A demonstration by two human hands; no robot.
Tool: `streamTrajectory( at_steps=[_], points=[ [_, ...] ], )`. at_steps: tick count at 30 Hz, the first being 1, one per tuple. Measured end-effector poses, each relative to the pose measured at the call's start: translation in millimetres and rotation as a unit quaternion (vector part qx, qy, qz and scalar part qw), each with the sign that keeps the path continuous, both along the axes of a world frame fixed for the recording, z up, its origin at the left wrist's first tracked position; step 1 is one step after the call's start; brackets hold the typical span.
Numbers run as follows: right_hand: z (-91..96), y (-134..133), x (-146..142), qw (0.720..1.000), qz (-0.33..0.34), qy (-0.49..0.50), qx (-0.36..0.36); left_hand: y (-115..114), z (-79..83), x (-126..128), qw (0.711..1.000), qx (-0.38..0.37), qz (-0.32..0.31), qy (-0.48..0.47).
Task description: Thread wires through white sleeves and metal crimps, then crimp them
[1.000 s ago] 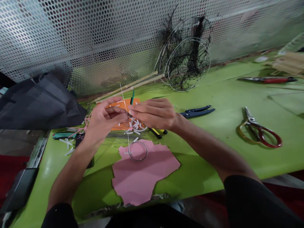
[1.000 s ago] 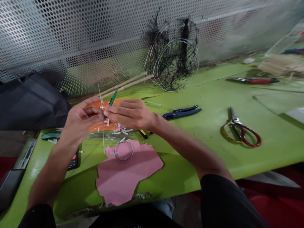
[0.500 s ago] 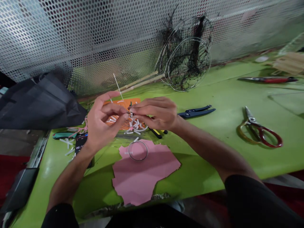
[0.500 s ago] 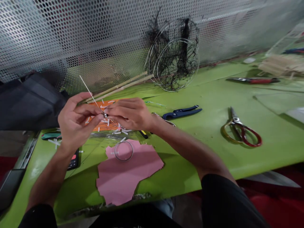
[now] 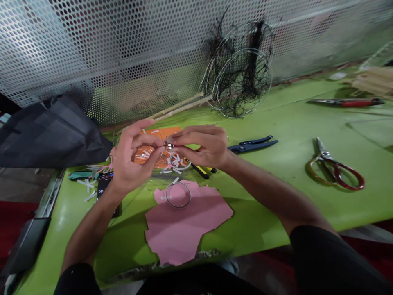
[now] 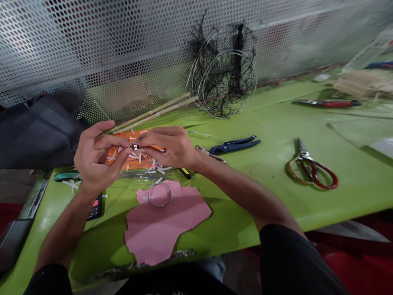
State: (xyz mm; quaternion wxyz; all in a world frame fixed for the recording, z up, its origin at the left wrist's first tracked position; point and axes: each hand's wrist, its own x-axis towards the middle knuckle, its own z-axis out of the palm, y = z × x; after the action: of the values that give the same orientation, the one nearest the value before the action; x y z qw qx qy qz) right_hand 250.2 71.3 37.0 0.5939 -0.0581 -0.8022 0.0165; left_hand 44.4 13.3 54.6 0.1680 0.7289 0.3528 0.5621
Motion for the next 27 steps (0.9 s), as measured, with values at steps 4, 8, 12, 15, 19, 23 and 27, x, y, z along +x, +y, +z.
streamTrajectory(
  at_steps=[4,8,12,15,19,23,27],
  points=[
    [-1.0,3,2,1.0,-0.008,0.009,-0.003,3,9.2,-1,0.997,-0.063,-0.03,-0.019],
    [-1.4,4,2,1.0,0.003,0.009,0.0,4,15.1,-3,0.989,-0.133,-0.043,-0.038],
    [-1.2,3,1,1.0,-0.001,-0.006,0.002,3,13.6,-2,0.986,-0.147,-0.057,-0.053],
    [-0.7,2,1,1.0,-0.01,-0.015,0.0,2,12.4,0,0.986,-0.145,-0.057,-0.054],
    [0.5,1,0,1.0,-0.013,-0.025,0.0,2,12.5,2,0.988,-0.139,-0.05,-0.05],
    [-0.4,0,-1,0.999,-0.023,-0.026,0.008,2,12.4,4,0.987,-0.141,-0.035,-0.064],
    [-3.7,2,-3,0.999,-0.032,-0.022,0.027,2,13.0,6,0.981,-0.171,-0.027,-0.088]
  ],
)
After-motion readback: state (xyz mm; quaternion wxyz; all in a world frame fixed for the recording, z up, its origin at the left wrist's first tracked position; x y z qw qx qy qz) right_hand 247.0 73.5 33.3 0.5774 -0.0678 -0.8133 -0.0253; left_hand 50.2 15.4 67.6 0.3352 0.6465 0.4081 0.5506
